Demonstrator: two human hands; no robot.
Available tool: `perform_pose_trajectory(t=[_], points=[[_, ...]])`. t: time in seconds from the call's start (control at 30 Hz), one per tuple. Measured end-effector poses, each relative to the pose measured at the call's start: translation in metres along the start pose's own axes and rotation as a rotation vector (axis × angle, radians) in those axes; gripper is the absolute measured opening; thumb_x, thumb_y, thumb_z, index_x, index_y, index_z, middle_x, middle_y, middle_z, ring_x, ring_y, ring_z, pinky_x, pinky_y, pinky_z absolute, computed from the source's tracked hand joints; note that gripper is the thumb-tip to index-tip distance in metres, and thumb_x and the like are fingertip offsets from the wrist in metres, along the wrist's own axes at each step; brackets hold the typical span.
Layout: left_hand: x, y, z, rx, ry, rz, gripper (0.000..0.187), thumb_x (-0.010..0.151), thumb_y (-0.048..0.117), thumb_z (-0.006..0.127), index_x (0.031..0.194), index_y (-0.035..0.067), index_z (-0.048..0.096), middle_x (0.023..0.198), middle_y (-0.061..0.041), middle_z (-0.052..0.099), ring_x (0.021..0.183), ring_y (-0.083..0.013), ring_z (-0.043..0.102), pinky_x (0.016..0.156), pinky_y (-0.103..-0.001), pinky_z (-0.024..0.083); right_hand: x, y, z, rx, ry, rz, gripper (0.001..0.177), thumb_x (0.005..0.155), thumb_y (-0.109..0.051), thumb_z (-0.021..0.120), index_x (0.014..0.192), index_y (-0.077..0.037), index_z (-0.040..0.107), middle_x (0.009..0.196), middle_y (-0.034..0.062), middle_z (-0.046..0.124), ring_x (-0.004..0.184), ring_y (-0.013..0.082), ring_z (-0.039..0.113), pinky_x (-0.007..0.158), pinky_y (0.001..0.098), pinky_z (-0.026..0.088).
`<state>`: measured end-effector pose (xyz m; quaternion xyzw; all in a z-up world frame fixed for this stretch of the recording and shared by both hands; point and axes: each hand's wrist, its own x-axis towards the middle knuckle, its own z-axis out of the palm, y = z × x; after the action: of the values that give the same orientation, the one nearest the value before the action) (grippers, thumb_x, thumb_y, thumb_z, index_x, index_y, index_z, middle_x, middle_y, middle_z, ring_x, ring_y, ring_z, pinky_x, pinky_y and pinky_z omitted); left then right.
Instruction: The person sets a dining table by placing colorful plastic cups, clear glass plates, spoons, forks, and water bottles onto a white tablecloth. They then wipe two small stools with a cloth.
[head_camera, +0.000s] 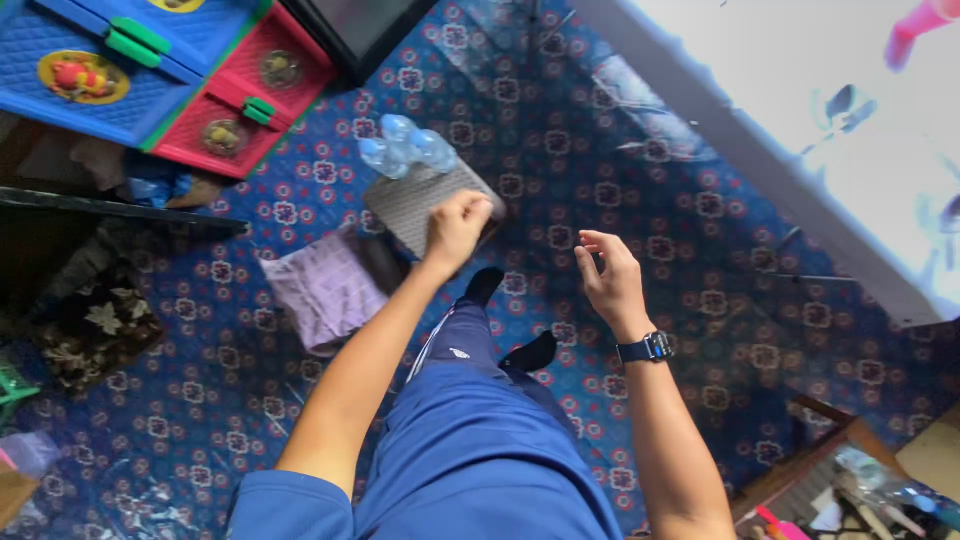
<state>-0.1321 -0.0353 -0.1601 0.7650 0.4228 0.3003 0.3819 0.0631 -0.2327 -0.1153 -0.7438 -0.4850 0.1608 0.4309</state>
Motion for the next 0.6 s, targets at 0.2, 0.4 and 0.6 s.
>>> perform_pose_trajectory(t=[0.2, 0.4, 0.6], points=[[0.072, -0.099, -0.073, 0.435, -0.108, 0.152, 0.04, 0.088, 0.02, 0.08, 0.125, 0.013, 0.068, 0.123, -0.007, 0.069, 0.124, -0.0281, 0.059, 0.104, -0.044, 0.045, 0.026, -0.057, 0.061, -0.064, -0.099, 0.074, 0.023, 0.095, -0.014, 0.072, 0.117, -0.007, 0.07, 0.103, 0.0113, 0.073, 0.093, 0.0239, 0.072, 0.077, 0.0343, 0.056], [0.148, -0.166, -0.056, 0.794, -0.277, 0.716, 0.069, 0.06, 0.031, 0.083, 0.124, 0.011, 0.068, 0.122, -0.016, 0.066, 0.124, -0.0347, 0.055, 0.11, -0.055, 0.028, 0.048, -0.097, 0.118, -0.096, -0.048, 0.113, 0.023, 0.095, -0.015, 0.069, 0.117, -0.007, 0.07, 0.104, 0.012, 0.073, 0.094, 0.0272, 0.072, 0.081, 0.0384, 0.056], [0.165, -0.238, -0.018, 0.851, -0.591, 0.732, 0.016, 0.095, 0.006, 0.066, 0.11, 0.009, 0.068, 0.104, -0.015, 0.065, 0.106, -0.0302, 0.065, 0.128, -0.051, 0.029, 0.052, -0.113, 0.141, -0.15, -0.059, 0.243, 0.024, 0.095, -0.017, 0.069, 0.116, -0.007, 0.069, 0.101, 0.0117, 0.073, 0.093, 0.0283, 0.071, 0.079, 0.0391, 0.057]])
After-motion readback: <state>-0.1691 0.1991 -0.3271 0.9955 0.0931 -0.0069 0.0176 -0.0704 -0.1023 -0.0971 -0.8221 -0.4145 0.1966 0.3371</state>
